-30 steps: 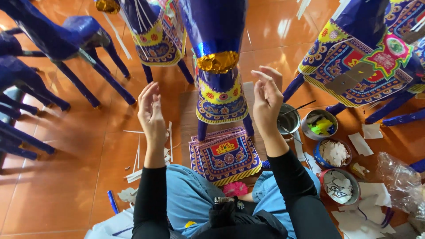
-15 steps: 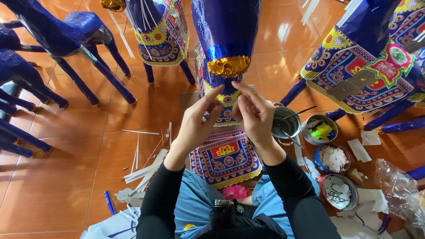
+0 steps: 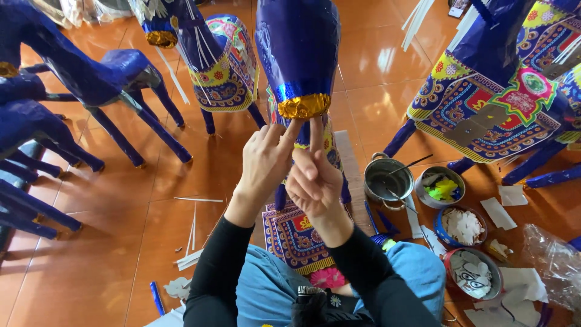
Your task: Detailing blue horse head models by applying decorative blue tape and gold foil.
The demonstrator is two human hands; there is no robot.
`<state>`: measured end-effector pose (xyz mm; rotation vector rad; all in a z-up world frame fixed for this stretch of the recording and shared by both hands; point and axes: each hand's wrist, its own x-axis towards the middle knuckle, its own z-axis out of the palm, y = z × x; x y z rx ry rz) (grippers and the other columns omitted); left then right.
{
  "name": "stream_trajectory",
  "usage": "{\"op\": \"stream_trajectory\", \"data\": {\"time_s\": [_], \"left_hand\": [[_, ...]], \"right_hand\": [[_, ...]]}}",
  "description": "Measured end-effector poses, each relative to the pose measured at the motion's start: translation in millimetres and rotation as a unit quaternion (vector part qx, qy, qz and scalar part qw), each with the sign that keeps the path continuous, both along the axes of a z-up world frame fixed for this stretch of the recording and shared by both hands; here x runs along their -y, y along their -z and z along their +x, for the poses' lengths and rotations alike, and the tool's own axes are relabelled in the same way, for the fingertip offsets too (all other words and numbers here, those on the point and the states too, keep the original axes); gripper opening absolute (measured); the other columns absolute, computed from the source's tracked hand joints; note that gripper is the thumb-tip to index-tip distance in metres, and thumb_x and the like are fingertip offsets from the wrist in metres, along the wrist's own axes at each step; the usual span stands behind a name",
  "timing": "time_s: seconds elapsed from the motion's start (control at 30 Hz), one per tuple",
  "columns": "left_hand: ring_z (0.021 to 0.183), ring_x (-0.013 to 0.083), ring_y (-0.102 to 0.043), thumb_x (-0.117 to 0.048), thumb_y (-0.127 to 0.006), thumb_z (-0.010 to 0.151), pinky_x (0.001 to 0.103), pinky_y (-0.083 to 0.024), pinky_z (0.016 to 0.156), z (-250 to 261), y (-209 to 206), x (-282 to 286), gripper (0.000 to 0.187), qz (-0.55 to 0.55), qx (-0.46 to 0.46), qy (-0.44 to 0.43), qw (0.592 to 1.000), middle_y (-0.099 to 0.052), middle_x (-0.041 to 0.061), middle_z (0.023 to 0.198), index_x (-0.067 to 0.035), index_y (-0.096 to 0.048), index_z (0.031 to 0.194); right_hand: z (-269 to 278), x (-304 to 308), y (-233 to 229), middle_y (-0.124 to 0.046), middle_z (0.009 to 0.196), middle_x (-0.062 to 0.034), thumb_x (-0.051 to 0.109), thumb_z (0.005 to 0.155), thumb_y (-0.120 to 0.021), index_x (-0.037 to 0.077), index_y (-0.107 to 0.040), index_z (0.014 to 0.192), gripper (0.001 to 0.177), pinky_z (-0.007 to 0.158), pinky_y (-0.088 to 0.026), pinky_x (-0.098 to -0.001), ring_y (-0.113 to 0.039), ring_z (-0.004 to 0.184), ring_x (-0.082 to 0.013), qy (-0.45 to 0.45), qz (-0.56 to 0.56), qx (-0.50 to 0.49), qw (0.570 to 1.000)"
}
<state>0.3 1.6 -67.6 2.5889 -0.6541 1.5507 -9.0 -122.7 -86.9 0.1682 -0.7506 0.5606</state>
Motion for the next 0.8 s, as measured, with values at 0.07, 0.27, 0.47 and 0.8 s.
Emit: {"op": "stream_trajectory", "data": {"time_s": [0.07, 0.27, 0.47, 0.8], "left_hand": [[0.068, 0.0198, -0.051, -0.005, -0.048, 0.091, 0.029, -0.047, 0.06, -1, -5, 1, 0.045, 0.019, 0.008, -0.018, 1.0, -0.05, 0.002, 0.086, -0.018, -0.061, 0.133], [0.068, 0.0198, -0.05, -0.003, -0.049, 0.089, 0.029, -0.046, 0.058, -1, -8, -1, 0.036, 0.037, 0.016, -0.05, 0.998, -0.049, 0.002, 0.085, -0.017, -0.062, 0.12], [0.066, 0.0204, -0.05, -0.007, -0.047, 0.092, 0.029, -0.045, 0.057, -3, -6, 1, 0.032, 0.033, 0.018, -0.052, 0.998, -0.048, 0.002, 0.081, -0.015, -0.062, 0.119], [0.066, 0.0212, -0.05, -0.009, -0.047, 0.094, 0.03, -0.045, 0.056, -1, -5, 5, 0.029, 0.02, 0.026, -0.049, 0.998, -0.049, 0.002, 0.081, -0.015, -0.062, 0.118]], "right_hand": [[5, -10, 10, -0.065, 0.079, -0.0082, 0.014, 0.104, -0.04, 0.02, -0.042, 0.151, 0.047, 0.043, -0.037, -0.0159, -0.052, 0.044, -0.0103, -0.043, 0.063, -0.034, 0.997], [20, -25, 22, -0.059, 0.079, -0.0054, 0.012, 0.103, -0.043, 0.01, -0.051, 0.142, 0.04, 0.045, -0.042, -0.0164, -0.056, 0.045, -0.009, -0.134, 0.162, -0.063, 0.976], [23, -23, 6, -0.053, 0.072, -0.0031, 0.008, 0.103, -0.041, 0.005, -0.055, 0.134, 0.034, 0.045, -0.042, -0.0151, -0.055, 0.046, -0.0074, -0.155, 0.183, -0.071, 0.968], [15, -15, -13, -0.057, 0.076, -0.0046, 0.006, 0.104, -0.039, 0.005, -0.053, 0.139, 0.037, 0.049, -0.042, -0.0152, -0.057, 0.05, -0.0078, -0.116, 0.143, -0.016, 0.983]]}}
